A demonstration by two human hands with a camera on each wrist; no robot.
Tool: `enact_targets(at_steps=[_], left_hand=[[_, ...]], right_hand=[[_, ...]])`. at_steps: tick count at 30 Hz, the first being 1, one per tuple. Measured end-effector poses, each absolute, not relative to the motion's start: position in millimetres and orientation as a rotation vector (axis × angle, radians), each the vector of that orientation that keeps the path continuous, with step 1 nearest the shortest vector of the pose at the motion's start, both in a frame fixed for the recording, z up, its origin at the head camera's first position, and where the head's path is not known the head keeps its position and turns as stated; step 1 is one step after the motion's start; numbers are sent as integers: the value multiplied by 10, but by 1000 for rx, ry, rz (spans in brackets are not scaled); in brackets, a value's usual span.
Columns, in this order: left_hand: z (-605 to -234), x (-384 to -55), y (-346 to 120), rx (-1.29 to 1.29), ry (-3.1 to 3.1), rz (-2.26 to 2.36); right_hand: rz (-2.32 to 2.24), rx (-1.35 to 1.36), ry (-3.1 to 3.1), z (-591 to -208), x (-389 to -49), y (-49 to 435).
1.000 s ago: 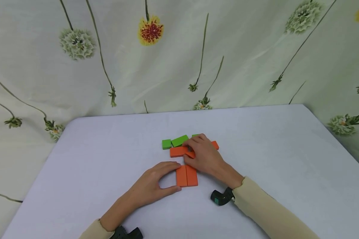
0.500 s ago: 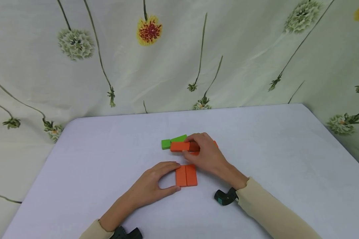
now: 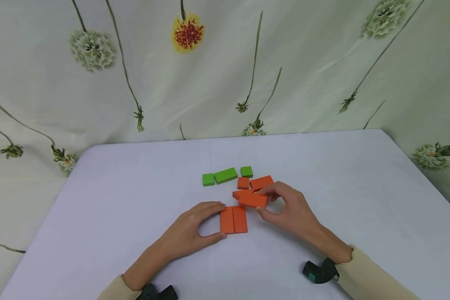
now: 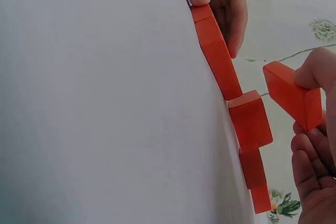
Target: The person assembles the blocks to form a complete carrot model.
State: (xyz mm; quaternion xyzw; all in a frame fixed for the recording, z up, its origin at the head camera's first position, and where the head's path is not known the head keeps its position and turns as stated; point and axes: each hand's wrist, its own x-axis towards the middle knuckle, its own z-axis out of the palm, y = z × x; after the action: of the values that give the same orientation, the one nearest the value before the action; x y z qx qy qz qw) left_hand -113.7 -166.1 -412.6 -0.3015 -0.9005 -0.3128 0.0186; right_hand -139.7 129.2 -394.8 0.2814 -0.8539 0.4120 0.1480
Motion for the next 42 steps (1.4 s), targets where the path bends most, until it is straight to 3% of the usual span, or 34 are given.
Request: enact_targets(at_steps=[12,34,42], left_hand=[[-4135,-1137,-1673,-937,-2794,-974],[-4109,-1133,-1665,-922,-2824,-972],[-4123,-1136,-1668,-931,-2814,-957]], right_hand=[[1201,724,-2499,-4102,-1344,1452],[1121,1070,-2699,-4117,-1361,1482],[1099,1030,-2744,-4119,-1349,1443]])
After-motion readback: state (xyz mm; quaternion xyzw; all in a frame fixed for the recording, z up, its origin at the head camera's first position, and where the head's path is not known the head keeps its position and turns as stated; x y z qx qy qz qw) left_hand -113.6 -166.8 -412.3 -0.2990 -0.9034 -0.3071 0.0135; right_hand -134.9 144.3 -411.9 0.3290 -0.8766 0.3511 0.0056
